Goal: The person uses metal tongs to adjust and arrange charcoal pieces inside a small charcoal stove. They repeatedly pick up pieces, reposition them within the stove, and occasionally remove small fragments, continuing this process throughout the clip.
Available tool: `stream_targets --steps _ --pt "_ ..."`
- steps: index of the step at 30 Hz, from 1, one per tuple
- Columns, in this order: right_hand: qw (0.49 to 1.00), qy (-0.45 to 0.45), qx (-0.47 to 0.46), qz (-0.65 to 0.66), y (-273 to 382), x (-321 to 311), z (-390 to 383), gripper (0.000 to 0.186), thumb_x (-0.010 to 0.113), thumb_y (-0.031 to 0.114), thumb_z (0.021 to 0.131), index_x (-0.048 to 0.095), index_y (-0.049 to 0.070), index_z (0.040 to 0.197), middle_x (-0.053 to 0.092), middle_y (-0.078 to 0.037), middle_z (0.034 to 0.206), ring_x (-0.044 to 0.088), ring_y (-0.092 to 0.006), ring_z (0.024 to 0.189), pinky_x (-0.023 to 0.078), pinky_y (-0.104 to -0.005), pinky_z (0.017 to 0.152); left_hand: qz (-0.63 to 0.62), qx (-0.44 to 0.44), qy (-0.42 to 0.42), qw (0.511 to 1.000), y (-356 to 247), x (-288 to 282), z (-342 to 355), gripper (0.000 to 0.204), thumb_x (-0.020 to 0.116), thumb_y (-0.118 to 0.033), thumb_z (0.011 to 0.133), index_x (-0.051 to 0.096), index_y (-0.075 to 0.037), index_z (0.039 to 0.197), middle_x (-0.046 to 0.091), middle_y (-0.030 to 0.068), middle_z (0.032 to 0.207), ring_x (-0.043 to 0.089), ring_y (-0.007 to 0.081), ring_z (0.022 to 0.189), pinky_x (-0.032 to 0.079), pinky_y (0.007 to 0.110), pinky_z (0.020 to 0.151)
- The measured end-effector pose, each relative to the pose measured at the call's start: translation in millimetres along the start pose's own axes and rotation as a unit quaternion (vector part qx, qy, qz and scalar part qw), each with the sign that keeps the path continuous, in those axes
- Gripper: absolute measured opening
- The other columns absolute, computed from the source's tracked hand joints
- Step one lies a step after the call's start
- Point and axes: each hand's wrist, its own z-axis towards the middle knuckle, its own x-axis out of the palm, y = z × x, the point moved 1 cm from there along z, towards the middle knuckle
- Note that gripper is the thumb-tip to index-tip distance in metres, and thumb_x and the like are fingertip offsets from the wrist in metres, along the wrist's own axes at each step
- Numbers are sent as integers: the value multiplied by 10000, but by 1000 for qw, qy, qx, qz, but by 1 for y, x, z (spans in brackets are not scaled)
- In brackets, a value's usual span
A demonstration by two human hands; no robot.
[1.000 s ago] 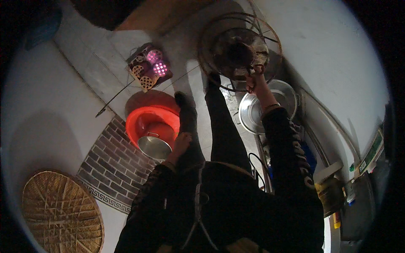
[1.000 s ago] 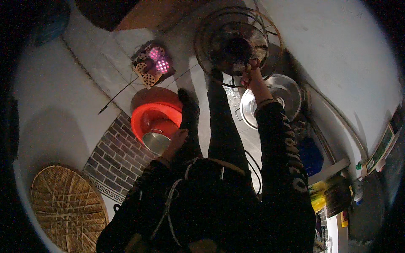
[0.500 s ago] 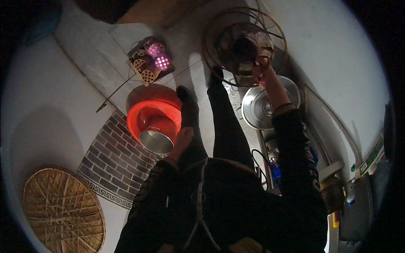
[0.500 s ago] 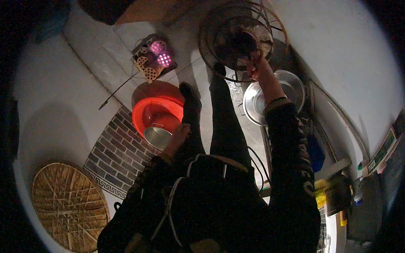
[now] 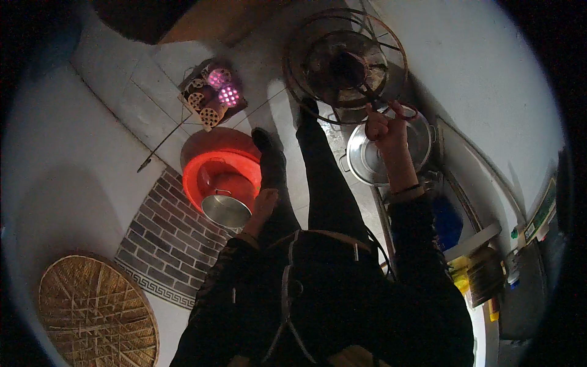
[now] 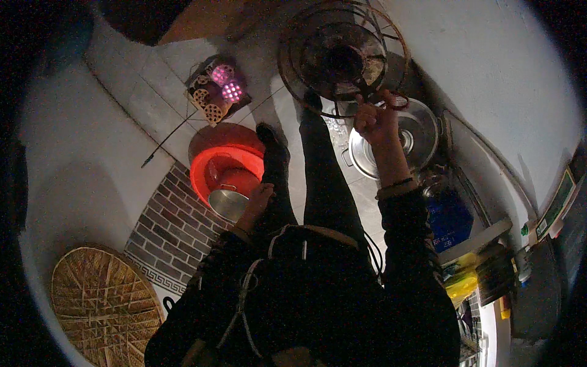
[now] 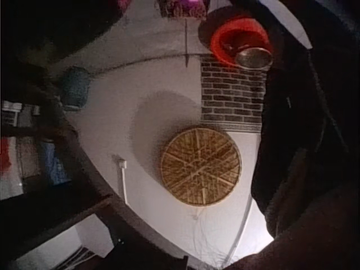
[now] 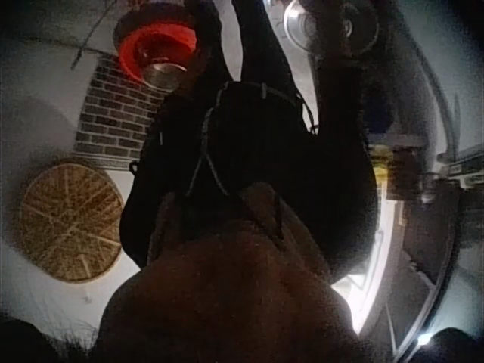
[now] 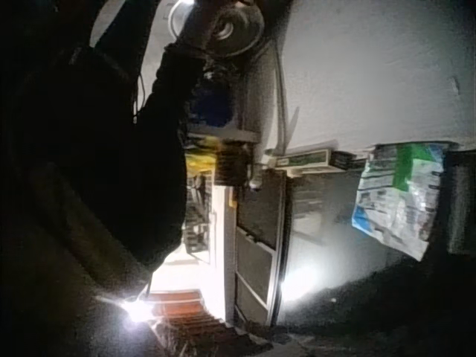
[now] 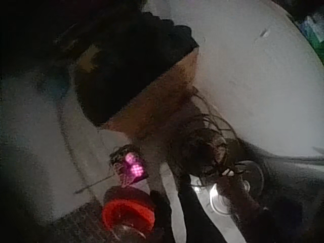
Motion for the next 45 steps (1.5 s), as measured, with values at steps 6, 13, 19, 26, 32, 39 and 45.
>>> stream_targets --steps 6,13,19,26,32,39,45 --pt "989 -83 -112 -58 24 -39 52 484 569 432 761 520 9 993 378 44 535 312 -82 427 287 -242 440 28 -17 3 999 -9 3 -1 300 547 -260 846 596 -32 1034 629 59 791 579 132 641 477 274 578" --pt "997 -42 -64 0 26 -58 84 430 594 400 779 523 22 970 391 50 530 338 -95 429 334 -253 451 78 -15 -1 997 -15 1 -4 292 541 -260 863 592 -31 1037 625 70 808 581 129 671 478 275 582" --pt "998 36 -30 -40 7 -49 53 356 567 352 832 530 55 1026 368 51 531 339 -74 423 296 -224 429 44 -14 3 999 -10 7 -1 278 540 -261 867 609 -26 999 624 70 833 590 139 713 486 275 617" --pt "898 -139 -175 -379 -48 -26 -19 257 525 418 866 543 162 853 387 39 467 293 -82 346 232 -243 323 119 27 -34 992 3 -4 -1 292 549 -274 841 601 -43 1013 634 125 939 606 250 877 480 345 764" --pt "862 -230 -170 -418 -92 -7 -61 291 518 413 877 532 123 851 314 50 461 260 -82 312 181 -233 284 249 98 -53 962 26 -16 -8 315 558 -269 815 588 -59 1048 619 163 990 578 330 964 463 402 825" --pt "862 -205 -223 -407 -182 -48 -105 328 406 338 957 511 55 1084 431 51 531 343 -83 360 270 -226 323 315 111 -38 942 57 -35 -28 303 578 -243 764 615 -73 1012 605 157 1018 566 327 968 460 432 831" --pt "748 -130 -175 -627 -247 -96 -109 282 554 264 895 456 68 1073 343 65 487 289 -39 346 206 -190 324 305 182 -92 930 102 -59 -26 310 579 -239 758 610 -66 1013 589 170 1039 562 337 970 459 432 826"
